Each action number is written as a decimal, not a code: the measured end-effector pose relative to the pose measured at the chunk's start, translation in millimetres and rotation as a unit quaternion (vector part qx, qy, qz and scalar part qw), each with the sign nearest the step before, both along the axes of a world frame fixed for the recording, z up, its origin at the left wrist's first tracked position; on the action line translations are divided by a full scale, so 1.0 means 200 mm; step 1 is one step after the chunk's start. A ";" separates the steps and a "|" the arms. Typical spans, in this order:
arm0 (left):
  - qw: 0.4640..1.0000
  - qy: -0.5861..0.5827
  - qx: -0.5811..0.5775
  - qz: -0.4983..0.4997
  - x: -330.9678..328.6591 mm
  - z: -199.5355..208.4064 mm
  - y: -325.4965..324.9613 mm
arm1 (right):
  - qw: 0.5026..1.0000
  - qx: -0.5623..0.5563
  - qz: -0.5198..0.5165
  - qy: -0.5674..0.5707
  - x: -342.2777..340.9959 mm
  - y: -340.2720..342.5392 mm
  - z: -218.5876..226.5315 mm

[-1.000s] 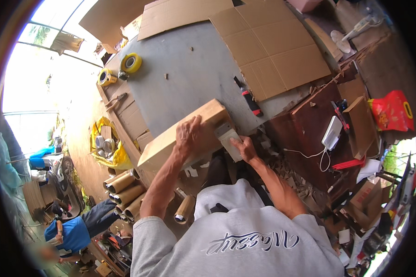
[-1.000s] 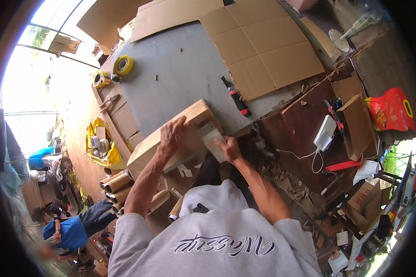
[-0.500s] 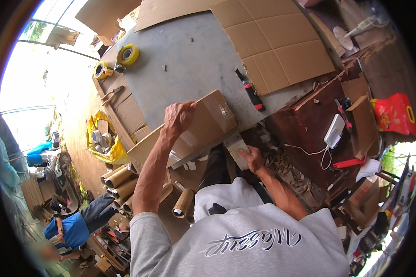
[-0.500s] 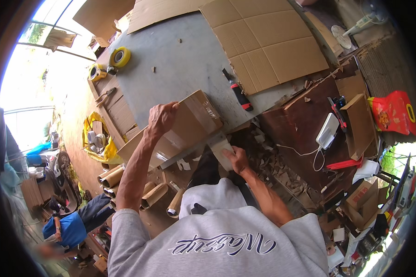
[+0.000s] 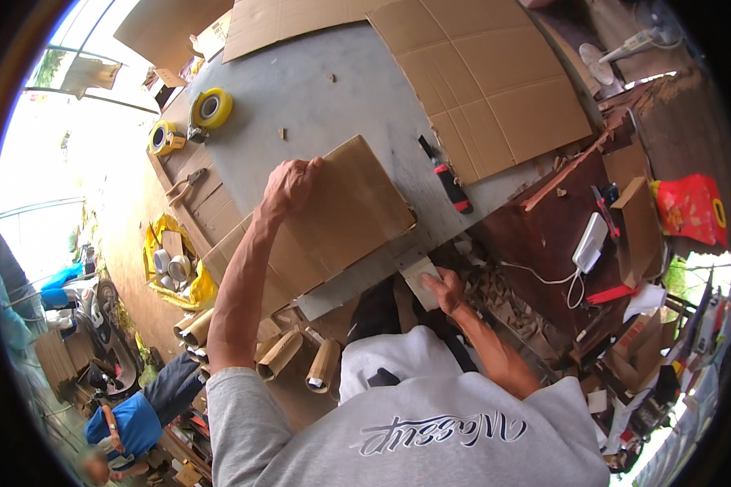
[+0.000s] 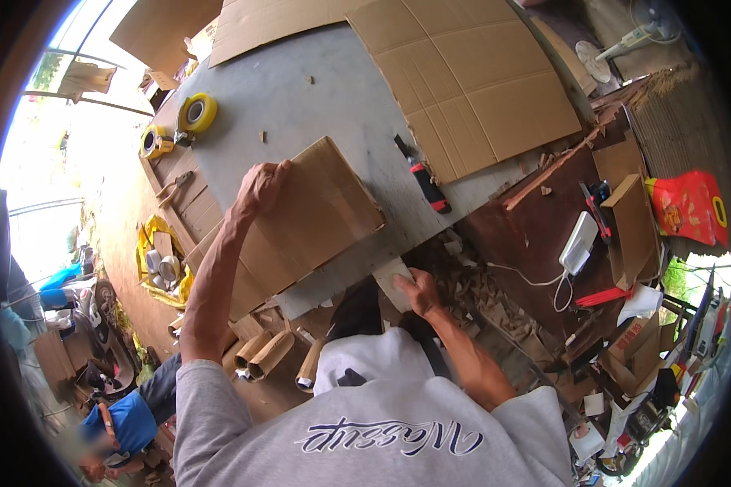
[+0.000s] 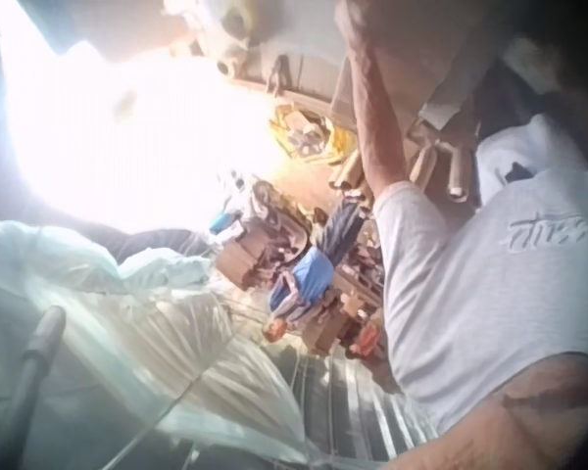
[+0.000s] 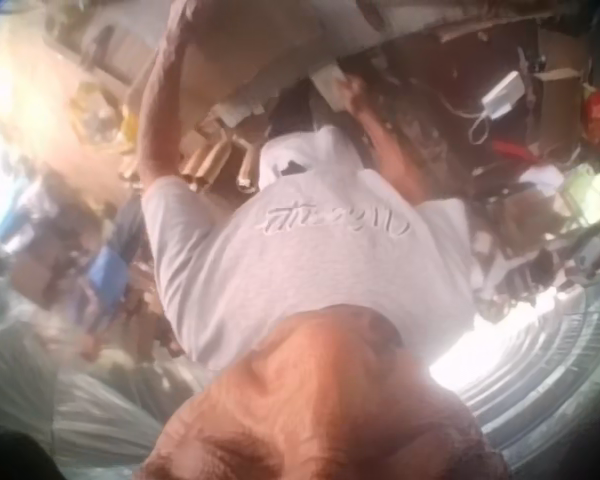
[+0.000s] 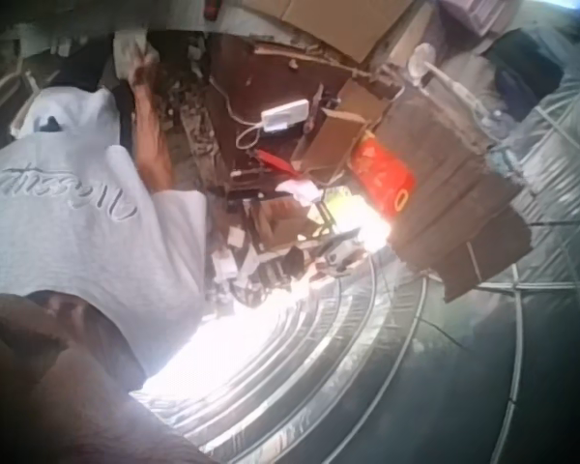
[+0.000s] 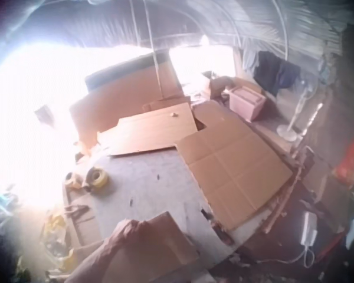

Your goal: The person folds and tapes cardboard pieces into rectangular boxes using a handheld tape dispenser and a utility knife. They cut and trim cardboard, apply tape to seams, and place finished boxes on a pile. The workspace is cluttered with cardboard, tubes, and tools.

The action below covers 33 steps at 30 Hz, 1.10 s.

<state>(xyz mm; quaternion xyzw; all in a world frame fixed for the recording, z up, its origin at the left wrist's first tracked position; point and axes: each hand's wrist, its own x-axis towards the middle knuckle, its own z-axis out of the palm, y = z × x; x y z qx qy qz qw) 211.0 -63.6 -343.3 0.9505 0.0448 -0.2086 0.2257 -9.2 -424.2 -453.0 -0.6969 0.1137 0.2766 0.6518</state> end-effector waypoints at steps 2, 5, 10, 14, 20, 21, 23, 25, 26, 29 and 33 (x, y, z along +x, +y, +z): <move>1.000 -0.023 -0.019 0.002 0.12 -0.10 0.09 | 1.000 0.016 -0.006 -0.007 0.17 0.11 0.04; 0.999 0.001 -0.013 0.031 0.33 -0.27 0.22 | 0.999 0.033 -0.008 -0.020 0.50 0.33 0.16; 0.995 0.045 -0.026 0.090 0.39 -0.70 0.24 | 0.999 0.022 -0.013 -0.034 0.58 0.45 0.09; 0.998 -0.062 0.010 -0.005 0.17 -0.68 -0.07 | 0.997 0.044 -0.062 -0.012 0.34 0.30 0.09; 0.975 -0.012 -0.191 -0.115 0.04 -0.54 -0.45 | 0.999 0.015 -0.038 -0.002 0.26 0.21 0.01; 0.968 0.002 -0.198 -0.152 0.02 -0.50 -0.47 | 0.999 0.016 -0.047 -0.013 0.26 0.23 0.00; 0.952 0.030 -0.202 -0.227 0.00 -0.40 -0.48 | 0.997 0.043 -0.060 -0.013 0.27 0.24 0.01; 0.945 -0.036 -0.260 -0.192 -0.20 -0.21 -0.44 | 0.994 0.089 -0.069 0.010 0.28 0.23 0.02; 0.946 0.006 -0.285 -0.156 -0.25 -0.07 -0.39 | 0.995 0.077 -0.068 0.000 0.29 0.24 0.02; 0.978 -0.057 -0.128 -0.154 -0.44 0.01 -0.05 | 0.998 0.028 -0.045 -0.035 0.31 0.21 -0.01; 0.998 -0.004 -0.034 -0.048 -0.60 0.03 -0.03 | 0.997 -0.010 -0.028 -0.077 0.28 0.16 -0.05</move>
